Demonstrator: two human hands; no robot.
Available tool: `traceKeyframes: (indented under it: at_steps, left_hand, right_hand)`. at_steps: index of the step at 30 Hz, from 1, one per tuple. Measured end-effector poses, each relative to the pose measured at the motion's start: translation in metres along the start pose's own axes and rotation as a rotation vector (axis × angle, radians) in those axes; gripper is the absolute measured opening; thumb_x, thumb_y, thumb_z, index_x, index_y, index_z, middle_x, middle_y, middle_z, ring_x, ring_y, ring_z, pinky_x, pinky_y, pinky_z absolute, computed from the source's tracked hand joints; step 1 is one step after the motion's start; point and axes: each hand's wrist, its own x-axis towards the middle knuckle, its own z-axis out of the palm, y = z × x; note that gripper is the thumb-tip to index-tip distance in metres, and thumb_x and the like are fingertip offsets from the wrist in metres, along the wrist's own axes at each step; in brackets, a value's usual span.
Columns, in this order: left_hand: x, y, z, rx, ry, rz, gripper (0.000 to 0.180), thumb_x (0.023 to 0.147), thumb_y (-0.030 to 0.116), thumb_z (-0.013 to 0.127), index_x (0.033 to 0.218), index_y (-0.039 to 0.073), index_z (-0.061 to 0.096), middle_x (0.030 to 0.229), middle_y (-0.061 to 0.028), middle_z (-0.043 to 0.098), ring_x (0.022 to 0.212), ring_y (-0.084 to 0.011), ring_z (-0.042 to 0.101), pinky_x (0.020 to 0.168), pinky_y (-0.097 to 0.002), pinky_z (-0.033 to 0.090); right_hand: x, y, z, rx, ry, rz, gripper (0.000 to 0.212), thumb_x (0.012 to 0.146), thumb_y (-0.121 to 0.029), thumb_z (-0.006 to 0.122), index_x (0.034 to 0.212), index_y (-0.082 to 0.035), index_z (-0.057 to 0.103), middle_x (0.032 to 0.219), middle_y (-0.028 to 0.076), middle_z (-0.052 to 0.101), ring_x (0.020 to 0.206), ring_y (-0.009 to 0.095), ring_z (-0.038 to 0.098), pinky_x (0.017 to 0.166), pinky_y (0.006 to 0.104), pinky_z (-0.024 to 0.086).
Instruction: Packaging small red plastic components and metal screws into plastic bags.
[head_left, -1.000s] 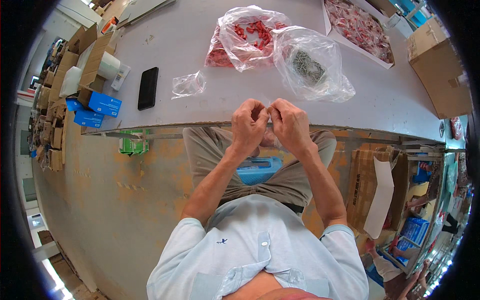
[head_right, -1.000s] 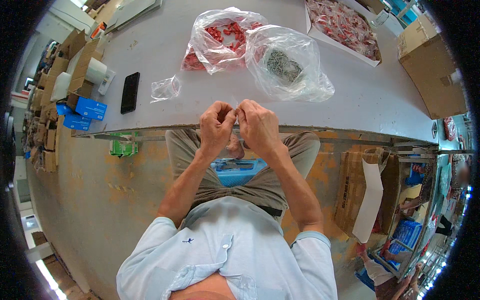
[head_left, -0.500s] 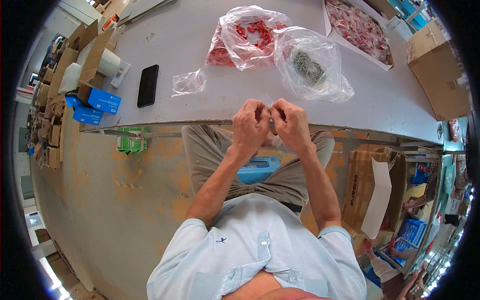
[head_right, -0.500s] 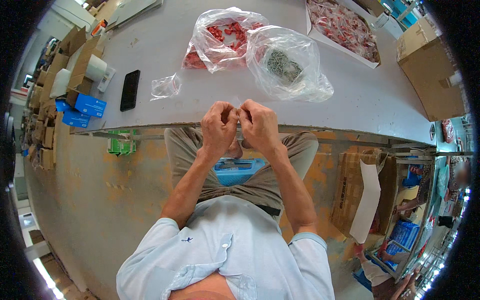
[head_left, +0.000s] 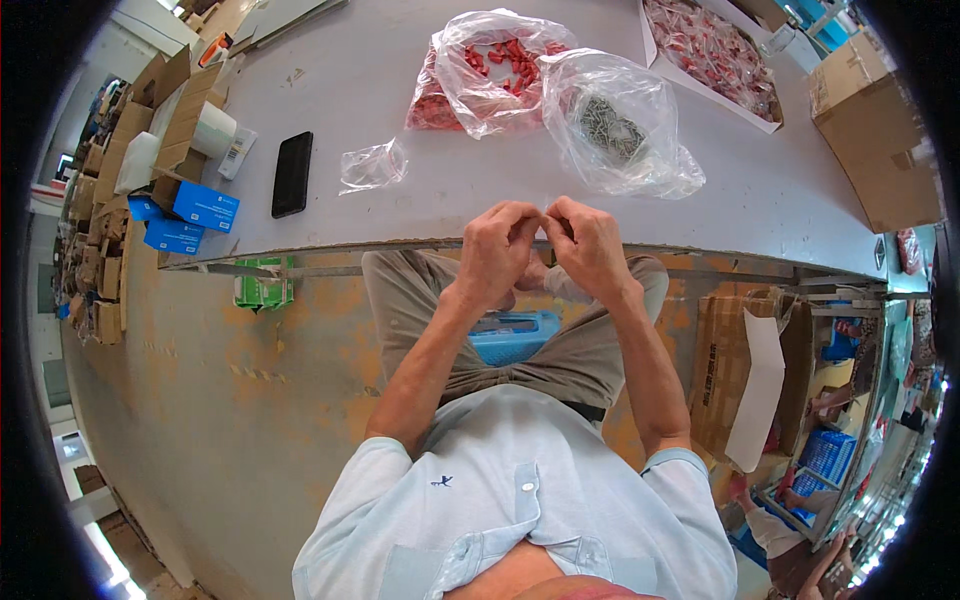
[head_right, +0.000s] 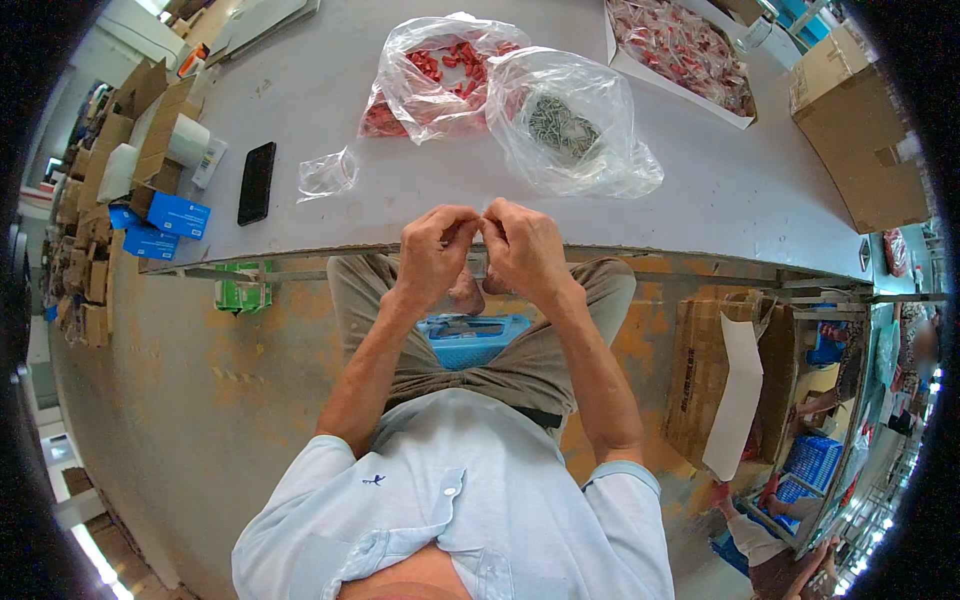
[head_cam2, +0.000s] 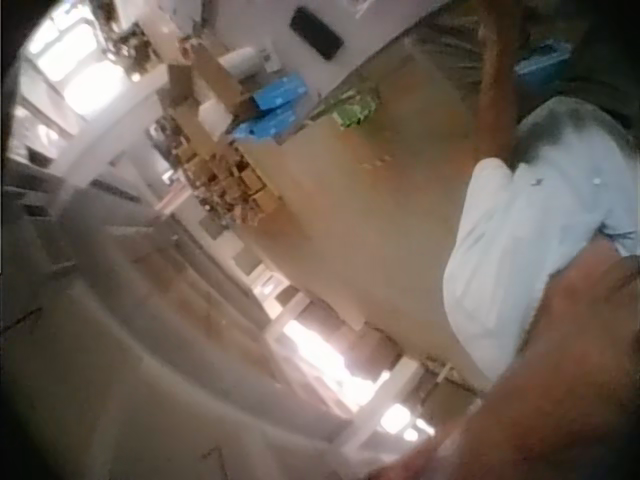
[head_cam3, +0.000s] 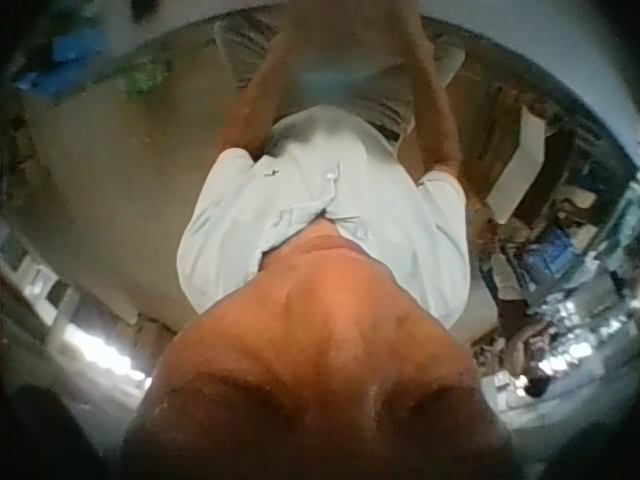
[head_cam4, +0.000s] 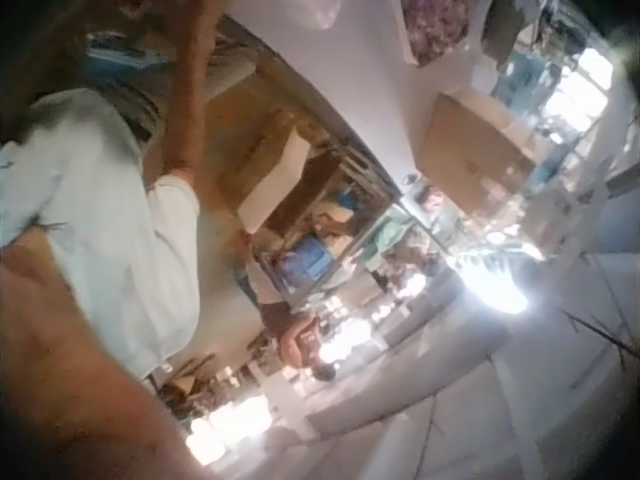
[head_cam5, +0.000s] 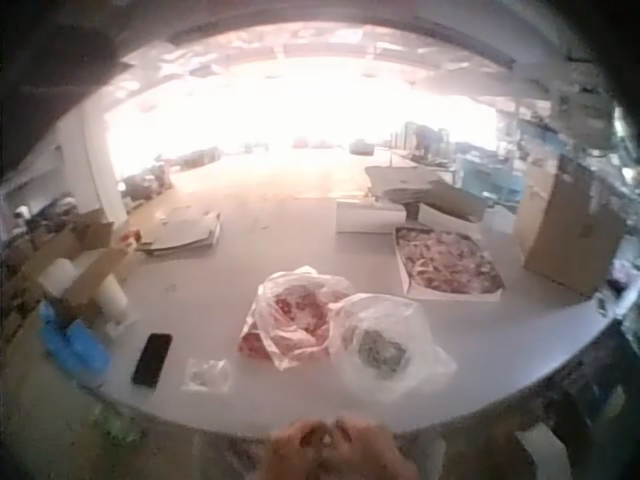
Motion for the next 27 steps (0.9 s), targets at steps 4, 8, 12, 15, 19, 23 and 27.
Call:
traceKeyframes:
  at_steps: [4, 8, 12, 15, 19, 23, 27]
  left_hand:
    - [0.003, 0.008, -0.006, 0.050, -0.061, 0.034, 0.007, 0.092, 0.002, 0.070, 0.098, -0.001, 0.073, 0.088, -0.0134, 0.074, 0.070, -0.0204, 0.070, 0.065, -0.0325, 0.057]
    - [-0.006, -0.003, 0.012, 0.101, 0.058, 0.030, 0.007, 0.091, 0.003, 0.071, 0.097, -0.001, 0.072, 0.087, -0.0134, 0.074, 0.070, -0.0205, 0.070, 0.064, -0.0321, 0.056]
    - [-0.006, -0.003, 0.012, 0.081, 0.182, -0.032, 0.010, 0.088, 0.004, 0.072, 0.097, 0.000, 0.070, 0.084, -0.0135, 0.072, 0.071, -0.0234, 0.070, 0.065, -0.0349, 0.056]
    - [0.000, 0.004, 0.009, 0.048, 0.160, -0.031, 0.015, 0.086, 0.002, 0.072, 0.100, 0.001, 0.069, 0.084, -0.0138, 0.071, 0.073, -0.0258, 0.070, 0.067, -0.0379, 0.056]
    - [-0.003, 0.010, -0.005, -0.119, 0.189, 0.101, 0.016, 0.089, 0.003, 0.074, 0.104, 0.003, 0.070, 0.079, -0.0091, 0.066, 0.065, -0.0171, 0.064, 0.061, -0.0310, 0.052]
    - [0.000, 0.014, -0.021, 0.084, -0.033, 0.373, 0.023, 0.084, 0.002, 0.076, 0.106, 0.005, 0.070, 0.086, -0.0073, 0.066, 0.069, -0.0191, 0.064, 0.063, -0.0332, 0.052]
    - [0.004, 0.014, -0.020, 0.278, -0.185, 0.529, 0.031, 0.074, 0.005, 0.079, 0.104, 0.007, 0.070, 0.087, -0.0061, 0.060, 0.073, -0.0243, 0.065, 0.068, -0.0384, 0.052]
  right_hand:
    - [0.001, -0.003, -0.003, -0.004, -0.026, -0.037, 0.014, 0.095, -0.012, 0.064, 0.091, 0.001, 0.064, 0.082, 0.021, 0.068, 0.079, 0.043, 0.067, 0.069, 0.0496, 0.051]
    - [-0.001, -0.006, 0.001, -0.092, -0.002, -0.027, 0.013, 0.094, -0.012, 0.063, 0.090, 0.001, 0.063, 0.081, 0.022, 0.068, 0.079, 0.042, 0.068, 0.070, 0.0497, 0.051]
    - [-0.007, -0.005, 0.001, -0.153, -0.012, -0.025, 0.016, 0.094, -0.012, 0.063, 0.086, 0.001, 0.062, 0.077, 0.022, 0.067, 0.076, 0.042, 0.067, 0.067, 0.0497, 0.050]
    - [-0.007, -0.007, -0.001, -0.051, 0.017, 0.061, 0.017, 0.093, -0.013, 0.064, 0.085, 0.002, 0.063, 0.073, 0.021, 0.066, 0.069, 0.040, 0.067, 0.064, 0.0469, 0.051]
    - [-0.004, -0.006, -0.012, 0.059, 0.029, 0.200, 0.018, 0.092, -0.014, 0.065, 0.086, 0.003, 0.067, 0.070, 0.019, 0.067, 0.062, 0.029, 0.066, 0.062, 0.0415, 0.052]
    - [-0.006, -0.001, -0.012, 0.096, 0.037, 0.189, 0.019, 0.092, -0.015, 0.064, 0.087, 0.003, 0.068, 0.068, 0.017, 0.066, 0.060, 0.023, 0.066, 0.061, 0.0403, 0.052]
    - [-0.006, -0.009, -0.015, 0.071, 0.011, 0.219, 0.019, 0.092, -0.015, 0.064, 0.087, 0.003, 0.068, 0.067, 0.017, 0.065, 0.059, 0.024, 0.066, 0.060, 0.0408, 0.052]
